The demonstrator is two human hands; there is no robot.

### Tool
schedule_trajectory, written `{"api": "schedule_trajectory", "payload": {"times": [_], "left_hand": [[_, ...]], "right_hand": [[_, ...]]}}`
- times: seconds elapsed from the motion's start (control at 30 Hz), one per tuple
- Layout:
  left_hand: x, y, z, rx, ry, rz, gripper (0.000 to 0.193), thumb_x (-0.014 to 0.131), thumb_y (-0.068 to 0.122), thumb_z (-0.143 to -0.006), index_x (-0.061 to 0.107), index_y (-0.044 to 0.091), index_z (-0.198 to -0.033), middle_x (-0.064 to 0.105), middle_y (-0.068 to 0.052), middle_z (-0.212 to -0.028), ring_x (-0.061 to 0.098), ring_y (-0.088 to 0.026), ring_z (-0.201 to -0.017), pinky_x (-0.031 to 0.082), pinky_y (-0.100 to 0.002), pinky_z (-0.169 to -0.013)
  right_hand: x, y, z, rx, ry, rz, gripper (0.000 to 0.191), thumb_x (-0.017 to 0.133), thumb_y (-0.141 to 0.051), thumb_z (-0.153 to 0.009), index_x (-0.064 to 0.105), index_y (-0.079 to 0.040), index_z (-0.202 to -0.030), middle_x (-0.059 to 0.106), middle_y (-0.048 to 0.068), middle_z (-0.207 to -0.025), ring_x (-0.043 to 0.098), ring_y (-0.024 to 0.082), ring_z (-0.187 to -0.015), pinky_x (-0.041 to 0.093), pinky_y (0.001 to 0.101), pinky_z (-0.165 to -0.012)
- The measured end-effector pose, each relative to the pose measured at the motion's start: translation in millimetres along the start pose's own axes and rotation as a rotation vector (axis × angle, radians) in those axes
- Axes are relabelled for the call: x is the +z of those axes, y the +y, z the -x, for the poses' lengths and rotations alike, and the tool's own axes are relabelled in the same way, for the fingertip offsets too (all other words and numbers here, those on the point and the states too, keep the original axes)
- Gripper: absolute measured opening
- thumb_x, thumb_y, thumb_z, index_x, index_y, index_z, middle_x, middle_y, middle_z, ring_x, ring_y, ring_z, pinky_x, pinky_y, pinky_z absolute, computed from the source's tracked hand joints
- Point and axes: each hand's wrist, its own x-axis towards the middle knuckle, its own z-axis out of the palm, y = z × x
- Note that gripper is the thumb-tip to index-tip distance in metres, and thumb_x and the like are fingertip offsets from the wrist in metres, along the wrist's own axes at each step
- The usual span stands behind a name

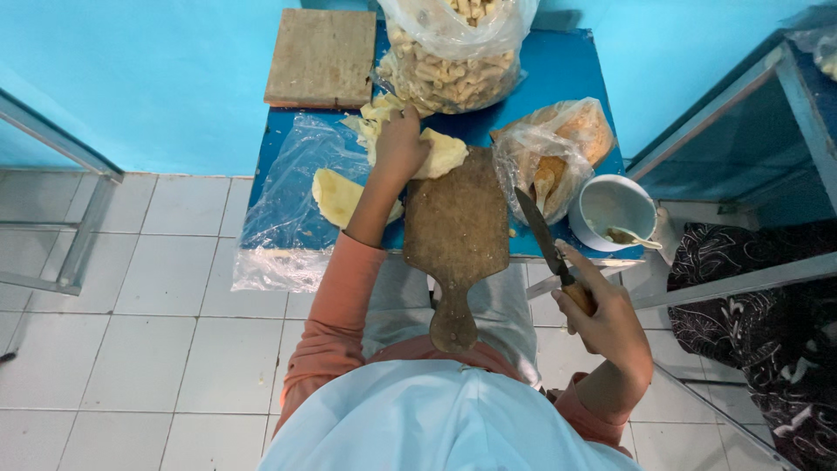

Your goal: The person slices a round layered cake on a wooden board with a knife, cutting it into wedges and then into smaller pieces, and stacks the cut slices on the board. A cup and bags of snacks sit on the blue table beside the work area.

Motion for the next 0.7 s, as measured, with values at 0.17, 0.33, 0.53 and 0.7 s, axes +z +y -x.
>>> {"api": "schedule_trajectory", "payload": {"times": [0.17,0.33,0.53,0.7], "left_hand": [[-21.4,-14.9,15.4,0.048,-0.062,0.069,0.032,0.078,0.017,-0.085,0.064,0.003,-0.110,0.063,-0.023,-0.111,0.062,-0.044,-0.104,0.052,-0.051,-0.084],[-41.3,-58.3,50.3,0.182,-0.444,0.112,0.018,0.071,0.019,-0.092,0.074,0.006,-0.104,0.069,-0.017,-0.107,0.065,-0.038,-0.104,0.052,-0.048,-0.090],[-39.0,-83.7,73.3,0.373,-0.513,0.066,0.026,0.067,0.008,-0.082,0.078,0.009,-0.105,0.067,-0.017,-0.107,0.063,-0.039,-0.105,0.051,-0.047,-0.088],[-43.1,-85.9,66.8,0.352,-0.644,0.046,0.028,0.071,0.009,-0.075,0.078,0.013,-0.101,0.066,-0.015,-0.107,0.058,-0.040,-0.109,0.049,-0.048,-0.092]], "right_hand": [[1.9,2.8,-1.6,-0.009,-0.002,-0.004,0.070,0.071,-0.007,-0.086,0.049,-0.016,-0.152,0.063,0.005,-0.064,0.061,0.012,-0.046,0.047,0.0299,-0.040],[6.2,-0.3,-2.6,0.027,-0.003,-0.045,0.074,0.071,-0.008,-0.086,0.044,-0.018,-0.154,0.064,0.006,-0.066,0.060,0.012,-0.047,0.046,0.0310,-0.039],[12.5,-11.2,-5.1,0.047,-0.039,-0.043,0.085,0.070,-0.009,-0.086,0.032,-0.023,-0.161,0.066,0.008,-0.065,0.060,0.013,-0.047,0.044,0.0303,-0.040],[16.2,-16.0,-6.1,0.123,-0.047,0.017,0.086,0.071,-0.012,-0.086,0.029,-0.026,-0.161,0.068,0.011,-0.065,0.058,0.015,-0.043,0.040,0.0328,-0.035]]}}
